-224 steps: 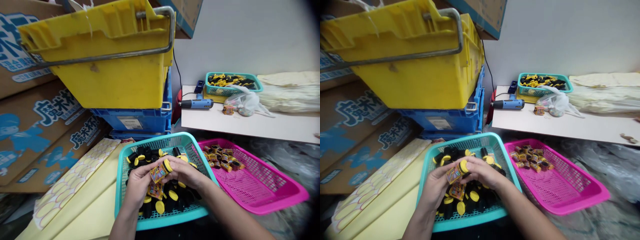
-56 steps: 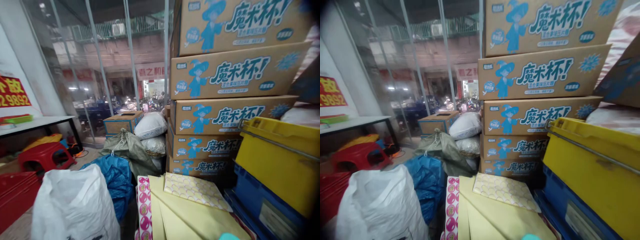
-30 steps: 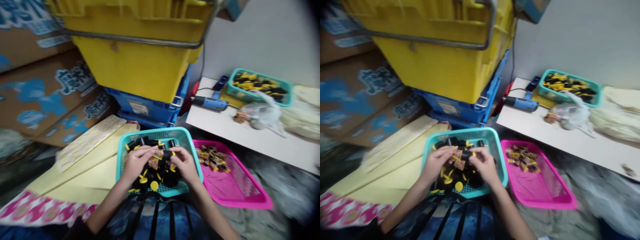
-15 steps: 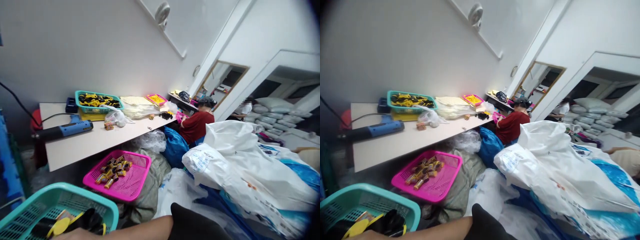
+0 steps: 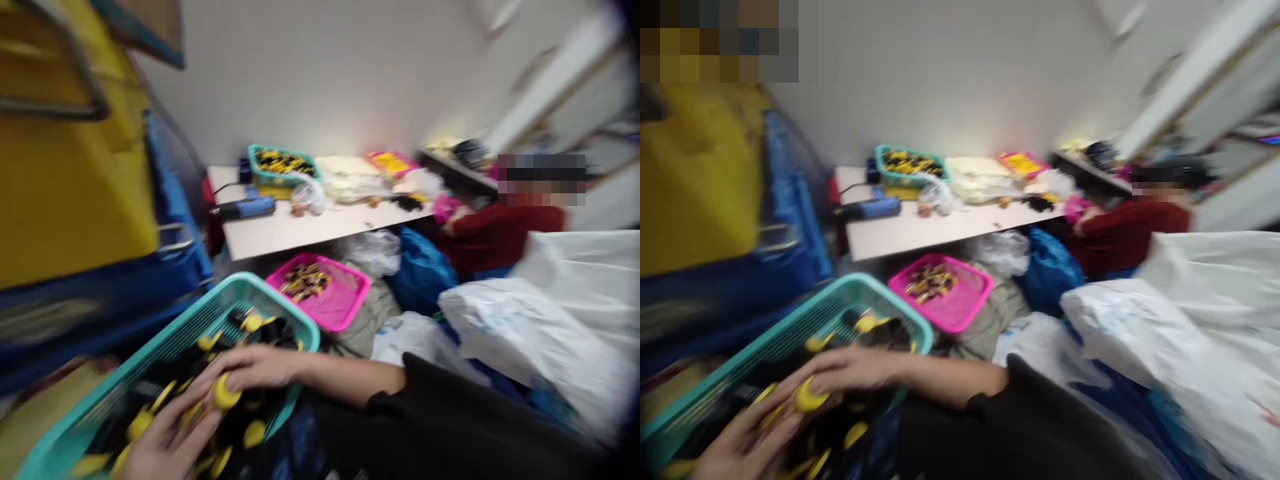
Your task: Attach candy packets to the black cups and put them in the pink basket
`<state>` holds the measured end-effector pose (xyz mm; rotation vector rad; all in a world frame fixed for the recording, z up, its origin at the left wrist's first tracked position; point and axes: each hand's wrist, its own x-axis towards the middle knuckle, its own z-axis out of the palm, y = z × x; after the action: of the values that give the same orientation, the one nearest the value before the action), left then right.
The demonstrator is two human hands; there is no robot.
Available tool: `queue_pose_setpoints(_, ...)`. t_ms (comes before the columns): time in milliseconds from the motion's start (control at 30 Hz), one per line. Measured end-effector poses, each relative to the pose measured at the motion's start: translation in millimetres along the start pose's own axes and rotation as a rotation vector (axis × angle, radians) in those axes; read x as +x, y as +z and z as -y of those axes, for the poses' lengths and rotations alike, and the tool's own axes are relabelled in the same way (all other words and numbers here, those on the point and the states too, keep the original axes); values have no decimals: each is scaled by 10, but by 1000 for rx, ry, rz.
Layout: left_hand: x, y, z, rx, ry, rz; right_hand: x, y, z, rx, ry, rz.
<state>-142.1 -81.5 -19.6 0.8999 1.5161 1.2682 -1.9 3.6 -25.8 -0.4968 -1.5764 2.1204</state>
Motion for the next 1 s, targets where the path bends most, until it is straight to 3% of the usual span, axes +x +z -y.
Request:
queue_pose_setpoints(100,-87,-112,-16,-138,-83,61,11,-73,2,46,7,-3)
queue_pose_setpoints(267,6,83,-151,-208,24,53,-19,-179,-37,183,-46,32)
queue_pose_setpoints(467,35,265,-241,-126,59,62,-66,-260,-166,374,-92,42)
queue_pose_setpoints(567,61,342,-226,-70,60,39,-75,-333,-268,338,-125,21)
queue_pose_setpoints(667,85,405,-216,3,49,10,-96,-429,-300,259,-60,9)
queue_pose_setpoints(733,83,374,-231,46,45,-2,-101,-531,-243,155,14,10)
queue_pose_setpoints(800,53,242,-258,77,62,-61,-78,-664,-135,-47,23,-90)
queue_pose_setpoints(900,-49,-99,-278,229,189,-299,33,-837,26,-561,-11,-366)
queue_pose_setpoints(967,-138,-330,-246,438,261,-424,131,-870,67,-955,84,-398)
queue_pose_setpoints(1000,-182,-422,-215,569,263,-420,176,-858,62,-1127,180,-351)
